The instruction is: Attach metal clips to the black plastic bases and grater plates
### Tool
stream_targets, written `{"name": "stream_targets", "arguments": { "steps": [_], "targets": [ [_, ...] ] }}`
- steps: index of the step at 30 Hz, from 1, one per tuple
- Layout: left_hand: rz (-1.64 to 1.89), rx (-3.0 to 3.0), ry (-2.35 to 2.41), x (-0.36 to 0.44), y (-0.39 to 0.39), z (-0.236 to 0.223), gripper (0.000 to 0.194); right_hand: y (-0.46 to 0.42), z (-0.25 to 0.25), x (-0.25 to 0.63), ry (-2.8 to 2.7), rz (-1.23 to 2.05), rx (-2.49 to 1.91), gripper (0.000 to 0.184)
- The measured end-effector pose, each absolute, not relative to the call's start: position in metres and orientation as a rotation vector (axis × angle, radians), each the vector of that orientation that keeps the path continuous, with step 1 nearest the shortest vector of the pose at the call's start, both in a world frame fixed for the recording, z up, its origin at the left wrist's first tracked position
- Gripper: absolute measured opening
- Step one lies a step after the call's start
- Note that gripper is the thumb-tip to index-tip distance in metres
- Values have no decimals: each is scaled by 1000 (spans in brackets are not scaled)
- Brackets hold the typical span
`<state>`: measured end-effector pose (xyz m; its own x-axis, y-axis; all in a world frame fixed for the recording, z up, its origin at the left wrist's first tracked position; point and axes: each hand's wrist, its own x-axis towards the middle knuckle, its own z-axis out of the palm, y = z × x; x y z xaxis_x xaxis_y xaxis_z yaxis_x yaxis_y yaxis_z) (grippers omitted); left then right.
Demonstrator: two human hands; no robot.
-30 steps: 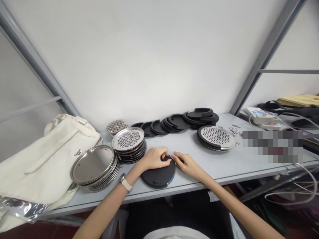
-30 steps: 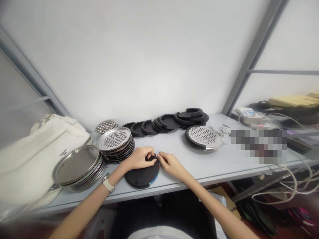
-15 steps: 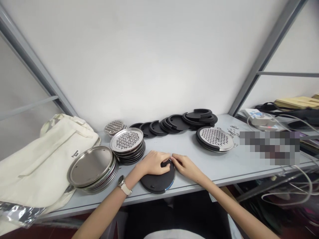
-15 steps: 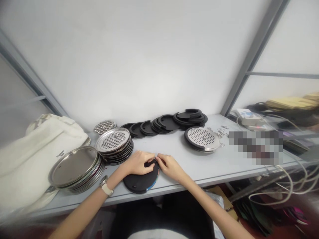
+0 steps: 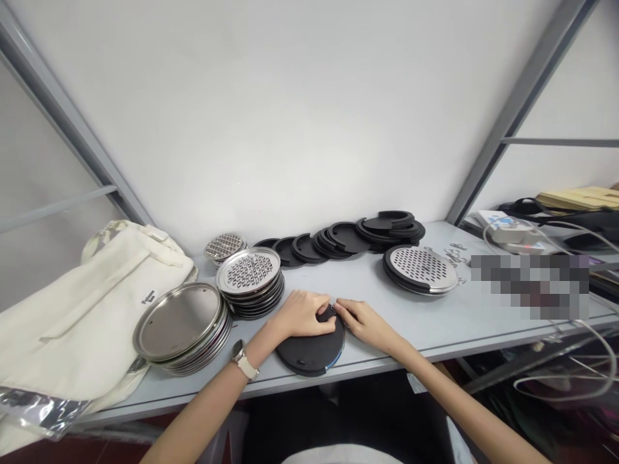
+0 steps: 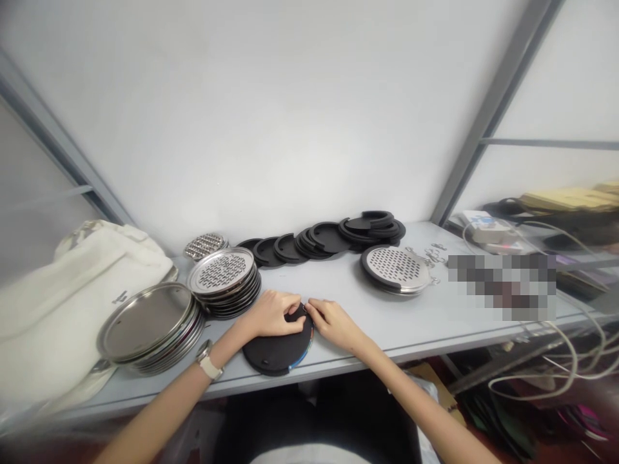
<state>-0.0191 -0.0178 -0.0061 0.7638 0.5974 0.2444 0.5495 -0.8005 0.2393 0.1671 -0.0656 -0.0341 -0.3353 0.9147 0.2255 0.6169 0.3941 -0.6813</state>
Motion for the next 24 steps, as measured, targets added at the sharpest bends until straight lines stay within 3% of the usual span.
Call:
{"name": "stream_targets", "arguments": {
  "steps": [11,24],
  "targets": [
    [430,2755,857,-19,-21,1,20,-65,-34,167,-2057,676,-1301,34],
    [407,2594,803,-21,-17,-1,14,-66,-39,169,-2045,690,-1298,18]
  ]
}}
